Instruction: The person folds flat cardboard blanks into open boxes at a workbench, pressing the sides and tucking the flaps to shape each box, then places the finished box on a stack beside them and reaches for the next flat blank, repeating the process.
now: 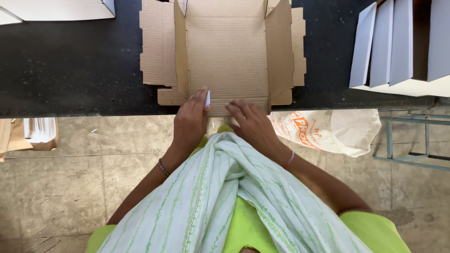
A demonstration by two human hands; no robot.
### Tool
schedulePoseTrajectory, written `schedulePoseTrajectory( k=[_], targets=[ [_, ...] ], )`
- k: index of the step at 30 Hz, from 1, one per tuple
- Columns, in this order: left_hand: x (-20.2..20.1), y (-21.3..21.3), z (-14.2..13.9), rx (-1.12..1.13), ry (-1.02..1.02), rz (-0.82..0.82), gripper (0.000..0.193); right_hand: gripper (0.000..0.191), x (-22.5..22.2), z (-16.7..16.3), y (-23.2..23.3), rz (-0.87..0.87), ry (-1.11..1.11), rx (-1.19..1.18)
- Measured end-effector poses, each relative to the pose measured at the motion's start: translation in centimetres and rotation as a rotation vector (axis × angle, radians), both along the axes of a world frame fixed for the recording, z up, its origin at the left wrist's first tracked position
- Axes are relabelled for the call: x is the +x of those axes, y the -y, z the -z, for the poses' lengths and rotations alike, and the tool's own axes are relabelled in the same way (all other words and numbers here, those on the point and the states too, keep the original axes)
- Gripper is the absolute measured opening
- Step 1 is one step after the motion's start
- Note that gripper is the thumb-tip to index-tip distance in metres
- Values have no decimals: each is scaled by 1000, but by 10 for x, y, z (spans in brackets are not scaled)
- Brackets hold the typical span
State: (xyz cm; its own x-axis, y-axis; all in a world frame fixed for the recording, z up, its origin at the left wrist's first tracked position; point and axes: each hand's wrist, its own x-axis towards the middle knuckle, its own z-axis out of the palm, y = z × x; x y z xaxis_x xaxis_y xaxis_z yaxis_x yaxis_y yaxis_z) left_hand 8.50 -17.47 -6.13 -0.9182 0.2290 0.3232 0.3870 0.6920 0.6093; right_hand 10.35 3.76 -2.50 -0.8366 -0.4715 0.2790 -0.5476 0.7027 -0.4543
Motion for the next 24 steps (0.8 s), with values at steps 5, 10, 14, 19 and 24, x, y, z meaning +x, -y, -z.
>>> schedulePoseTrajectory(
  k=[5,10,14,19,24],
  targets=[
    [1,-3,-36,27,-160,-6,42,38,-30,17,-6,13,-83,21],
    [-39,39,-51,255,-416,-130,34,31,-66,20,-25,118,70,-20],
    [-164,66,-28,554,-189,-169,58,22,-83,27,-22,127,30,14],
    [-258,36,0,564,165,-124,95,21,-83,33,-18,133,-9,9],
    [-281,16,-7,566,245,-127,104,20,-81,34,-16,163,-17,18]
  ],
)
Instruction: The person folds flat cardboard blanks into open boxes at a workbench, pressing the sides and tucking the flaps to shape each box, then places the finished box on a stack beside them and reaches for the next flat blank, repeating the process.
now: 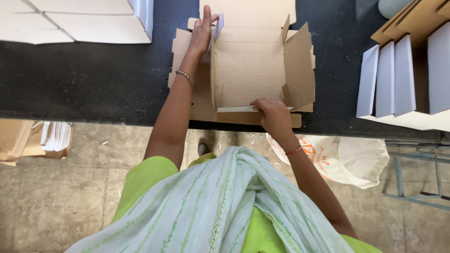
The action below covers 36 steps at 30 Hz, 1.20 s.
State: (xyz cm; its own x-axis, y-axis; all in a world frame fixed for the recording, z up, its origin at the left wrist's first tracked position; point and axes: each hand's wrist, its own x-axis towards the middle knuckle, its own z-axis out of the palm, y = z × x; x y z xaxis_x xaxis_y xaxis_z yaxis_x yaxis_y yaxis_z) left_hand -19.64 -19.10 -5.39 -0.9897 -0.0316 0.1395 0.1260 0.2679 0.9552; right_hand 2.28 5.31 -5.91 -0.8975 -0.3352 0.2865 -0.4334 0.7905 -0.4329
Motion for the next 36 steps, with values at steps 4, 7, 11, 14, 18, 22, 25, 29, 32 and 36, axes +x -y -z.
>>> schedulePoseTrajectory(
  k=[4,7,11,14,18,22,25,29,32,36],
  targets=[
    [13,-1,1,231,173,10,95,18,2,0,5,49,-34,-20],
    [27,1,7,308,98,24,86,19,2,-2,4,75,2,-20],
    [35,1,18,406,-11,17,70,18,0,-1,-1,20,-44,-22],
    [35,2,26,457,25,5,63,18,-1,1,-4,14,-38,10],
    [40,12,35,460,-51,145,74,24,0,-2,-3,-1,-28,16],
    [51,22,39,239,-15,212,72,31,-1,-12,6,-169,-81,136],
    [60,21,40,281,-3,226,72,44,-6,-18,19,-276,-41,157],
    [71,10,34,350,-51,205,73,50,-15,-17,31,-310,53,234],
    [76,1,28,367,-4,163,78,46,-15,-13,31,-318,44,242],
    [77,-10,29,409,-10,85,86,29,-6,-4,25,-139,141,180]
  ],
)
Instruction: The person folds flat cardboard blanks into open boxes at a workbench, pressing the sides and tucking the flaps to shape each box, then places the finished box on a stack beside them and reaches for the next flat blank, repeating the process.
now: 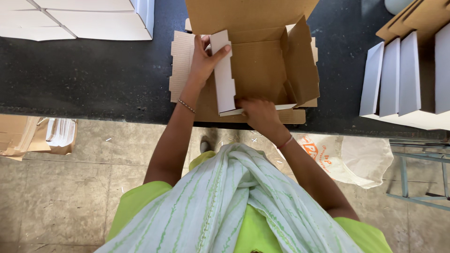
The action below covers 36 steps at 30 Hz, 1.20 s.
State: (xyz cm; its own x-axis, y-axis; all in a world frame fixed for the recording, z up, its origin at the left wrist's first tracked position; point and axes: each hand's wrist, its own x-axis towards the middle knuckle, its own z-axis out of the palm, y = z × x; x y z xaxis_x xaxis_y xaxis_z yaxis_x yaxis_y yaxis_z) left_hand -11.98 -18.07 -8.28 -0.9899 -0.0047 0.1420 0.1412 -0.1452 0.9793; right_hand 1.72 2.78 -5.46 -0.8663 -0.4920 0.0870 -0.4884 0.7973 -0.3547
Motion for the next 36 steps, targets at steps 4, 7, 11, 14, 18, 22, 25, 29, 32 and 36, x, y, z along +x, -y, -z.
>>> schedulePoseTrajectory(
  k=[4,7,11,14,18,22,25,29,32,36],
  targets=[
    [-7,-11,11,-47,-23,-96,80,17,15,7,-2,133,-148,-83],
    [-9,-15,17,-172,-42,-197,84,20,21,7,1,145,-232,-100],
    [-7,-21,16,-331,-54,-375,75,29,23,-4,6,113,-270,-164],
    [-6,-33,16,-305,-117,-464,71,37,20,-10,20,157,-220,-238],
    [0,-56,16,-325,-113,-610,70,41,3,-3,44,224,-94,-197],
    [35,-61,16,-415,-255,-612,81,38,-18,4,14,326,0,-3],
    [99,-60,13,-390,-95,-365,57,32,-25,3,-41,388,-123,-3],
    [111,-65,4,-741,-488,-7,46,28,-29,10,-70,375,-127,-52],
    [49,-69,-1,-1018,-819,41,49,23,-31,16,-65,376,-185,-37],
    [0,-61,6,-1174,-663,359,49,22,-35,18,-54,404,-232,-42]
  ],
)
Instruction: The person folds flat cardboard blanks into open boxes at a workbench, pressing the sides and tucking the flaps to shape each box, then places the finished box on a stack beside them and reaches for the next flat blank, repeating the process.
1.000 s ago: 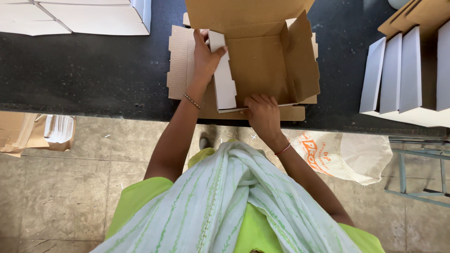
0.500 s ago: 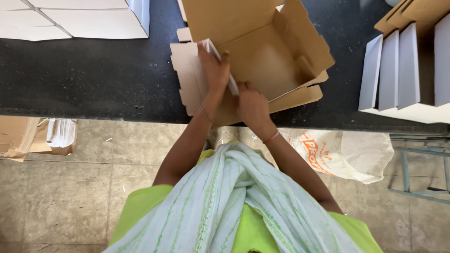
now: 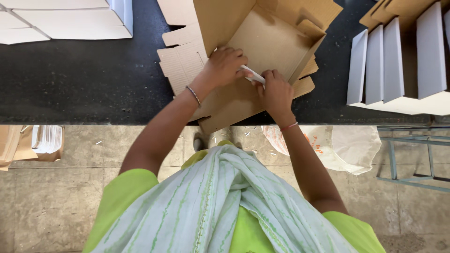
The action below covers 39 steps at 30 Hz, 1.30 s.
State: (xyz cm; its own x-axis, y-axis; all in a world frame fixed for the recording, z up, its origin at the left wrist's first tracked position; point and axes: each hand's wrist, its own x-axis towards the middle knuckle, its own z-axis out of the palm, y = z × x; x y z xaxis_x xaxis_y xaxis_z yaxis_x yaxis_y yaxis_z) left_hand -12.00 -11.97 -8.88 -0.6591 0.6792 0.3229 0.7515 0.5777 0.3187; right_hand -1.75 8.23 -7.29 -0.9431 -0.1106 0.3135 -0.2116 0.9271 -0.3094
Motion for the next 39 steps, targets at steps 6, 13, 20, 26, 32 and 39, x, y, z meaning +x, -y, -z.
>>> schedulePoseTrajectory(
  k=[6,13,20,26,32,39],
  targets=[
    [-7,2,4,39,-111,54,59,23,-4,3,5,82,43,35],
    [-18,-4,-6,-105,81,99,44,24,-3,-8,8,94,39,13],
    [-38,54,-23,-147,-312,-83,23,29,18,-63,36,-267,138,-96],
    [-30,110,-60,82,-510,-401,49,51,16,-113,-14,-59,-84,-220],
    [57,32,-62,158,-44,-18,50,39,-27,-98,-90,-227,-292,248],
    [71,49,-68,-190,-37,-179,8,14,13,-80,-90,-290,-52,192]
  ],
)
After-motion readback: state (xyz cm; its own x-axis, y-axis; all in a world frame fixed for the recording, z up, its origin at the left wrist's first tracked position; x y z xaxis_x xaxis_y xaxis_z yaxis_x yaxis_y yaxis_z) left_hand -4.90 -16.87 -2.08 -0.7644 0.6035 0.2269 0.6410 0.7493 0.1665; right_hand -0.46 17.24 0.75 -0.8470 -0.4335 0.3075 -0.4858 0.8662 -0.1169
